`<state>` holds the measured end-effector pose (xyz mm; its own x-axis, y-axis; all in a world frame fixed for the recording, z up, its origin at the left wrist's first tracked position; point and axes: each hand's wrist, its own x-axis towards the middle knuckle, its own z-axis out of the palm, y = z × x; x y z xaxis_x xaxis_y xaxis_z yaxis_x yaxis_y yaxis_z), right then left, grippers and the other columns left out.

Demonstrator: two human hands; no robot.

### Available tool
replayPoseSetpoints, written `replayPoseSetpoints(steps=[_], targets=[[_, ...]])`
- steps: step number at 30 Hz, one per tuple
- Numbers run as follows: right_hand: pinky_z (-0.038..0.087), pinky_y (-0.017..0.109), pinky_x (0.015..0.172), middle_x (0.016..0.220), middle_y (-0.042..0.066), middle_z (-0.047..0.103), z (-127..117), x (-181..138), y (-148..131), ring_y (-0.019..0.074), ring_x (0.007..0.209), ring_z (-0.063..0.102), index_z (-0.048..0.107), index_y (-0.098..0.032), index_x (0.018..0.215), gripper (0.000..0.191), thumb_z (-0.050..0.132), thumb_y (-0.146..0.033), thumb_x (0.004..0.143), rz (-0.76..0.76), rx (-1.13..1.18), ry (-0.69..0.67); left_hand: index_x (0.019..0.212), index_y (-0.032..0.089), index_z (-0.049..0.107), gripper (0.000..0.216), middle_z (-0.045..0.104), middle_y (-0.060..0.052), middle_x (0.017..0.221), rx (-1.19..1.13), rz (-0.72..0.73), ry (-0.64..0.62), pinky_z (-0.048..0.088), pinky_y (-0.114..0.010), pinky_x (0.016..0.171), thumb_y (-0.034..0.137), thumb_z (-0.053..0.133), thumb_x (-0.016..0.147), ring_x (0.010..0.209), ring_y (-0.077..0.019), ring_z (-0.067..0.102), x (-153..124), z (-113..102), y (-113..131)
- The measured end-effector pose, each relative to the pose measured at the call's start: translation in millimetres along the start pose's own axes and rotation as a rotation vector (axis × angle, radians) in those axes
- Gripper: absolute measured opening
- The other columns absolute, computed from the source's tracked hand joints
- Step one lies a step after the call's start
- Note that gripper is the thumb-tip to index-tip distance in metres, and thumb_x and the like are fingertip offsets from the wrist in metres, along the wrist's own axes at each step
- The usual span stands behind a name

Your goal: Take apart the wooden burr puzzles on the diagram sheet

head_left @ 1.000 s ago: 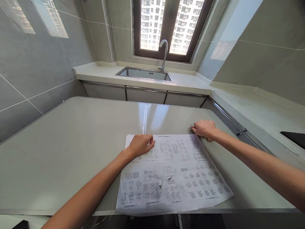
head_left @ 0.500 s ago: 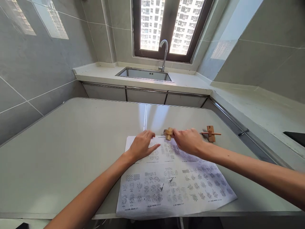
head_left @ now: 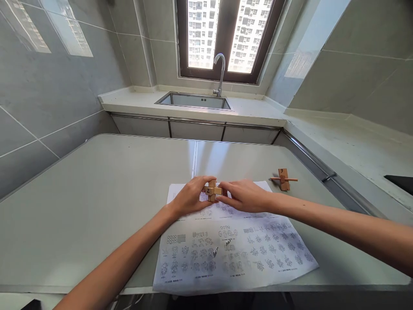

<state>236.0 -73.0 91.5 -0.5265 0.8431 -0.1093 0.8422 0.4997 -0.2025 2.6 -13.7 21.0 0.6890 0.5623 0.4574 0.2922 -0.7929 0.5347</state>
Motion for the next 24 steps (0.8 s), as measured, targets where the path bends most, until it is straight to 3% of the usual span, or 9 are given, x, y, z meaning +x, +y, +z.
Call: replayPoseSetpoints(steps=[5, 9, 13, 16, 19, 24], targets=[[0.036, 0.028, 0.065, 0.093, 0.007, 0.076, -1.0, 4.3, 7.6, 0.0199, 0.078, 0.067, 0.063, -0.019, 0.102, 0.031, 0.043, -0.041, 0.112, -0.047, 0.143, -0.058, 0.131, 0.023, 0.054, 0.049, 0.073, -0.009, 0.118, 0.121, 0.111, -0.016, 0.051, -0.041, 0.100, 0.045, 0.075, 0.092, 0.111, -0.0265, 0.070, 4.3, -0.7, 1.6], [0.032, 0.028, 0.063, 0.093, 0.006, 0.077, 2.0, 5.7, 8.7, 0.0196, 0.079, 0.067, 0.066, -0.020, 0.096, 0.027, 0.052, -0.039, 0.109, -0.037, 0.088, 0.002, 0.125, 0.022, 0.058, 0.054, 0.075, -0.008, 0.110, 0.168, 0.101, -0.040, 0.051, -0.043, 0.099, 0.055, 0.077, 0.088, 0.105, -0.0276, 0.072, 5.3, -2.6, 6.8], [0.026, 0.029, 0.059, 0.100, 0.006, 0.078, 2.7, 2.0, 3.9, 0.0193, 0.076, 0.067, 0.066, -0.020, 0.099, 0.025, 0.053, -0.039, 0.109, -0.019, -0.070, 0.117, 0.118, 0.020, 0.061, 0.060, 0.075, -0.007, 0.102, 0.150, 0.018, -0.022, 0.053, -0.044, 0.094, 0.061, 0.081, 0.079, 0.094, -0.0270, 0.071, 3.6, -6.3, 17.2], [0.022, 0.030, 0.058, 0.100, 0.006, 0.078, -0.5, -1.8, 1.2, 0.0184, 0.071, 0.066, 0.065, -0.019, 0.100, 0.027, 0.053, -0.042, 0.109, -0.034, -0.155, 0.160, 0.121, 0.021, 0.062, 0.060, 0.075, -0.007, 0.108, 0.064, -0.085, -0.068, 0.053, -0.040, 0.090, 0.060, 0.082, 0.079, 0.095, -0.0261, 0.070, 1.2, -12.6, 26.7], [0.021, 0.030, 0.057, 0.100, 0.006, 0.078, -3.7, -5.5, 1.4, 0.0181, 0.069, 0.066, 0.065, -0.019, 0.102, 0.027, 0.052, -0.042, 0.109, -0.058, -0.169, 0.181, 0.126, 0.022, 0.062, 0.061, 0.074, -0.006, 0.112, -0.048, -0.164, -0.145, 0.053, -0.036, 0.087, 0.058, 0.081, 0.081, 0.097, -0.0242, 0.070, 0.9, -18.9, 34.2], [0.021, 0.030, 0.057, 0.103, 0.007, 0.078, -3.0, -13.8, 6.4, 0.0187, 0.071, 0.068, 0.064, -0.018, 0.105, 0.027, 0.049, -0.039, 0.111, -0.068, -0.172, 0.235, 0.125, 0.022, 0.063, 0.062, 0.074, -0.005, 0.111, -0.103, -0.212, -0.163, 0.051, -0.035, 0.088, 0.055, 0.085, 0.078, 0.099, -0.0236, 0.067, 8.3, -18.1, 39.0]])
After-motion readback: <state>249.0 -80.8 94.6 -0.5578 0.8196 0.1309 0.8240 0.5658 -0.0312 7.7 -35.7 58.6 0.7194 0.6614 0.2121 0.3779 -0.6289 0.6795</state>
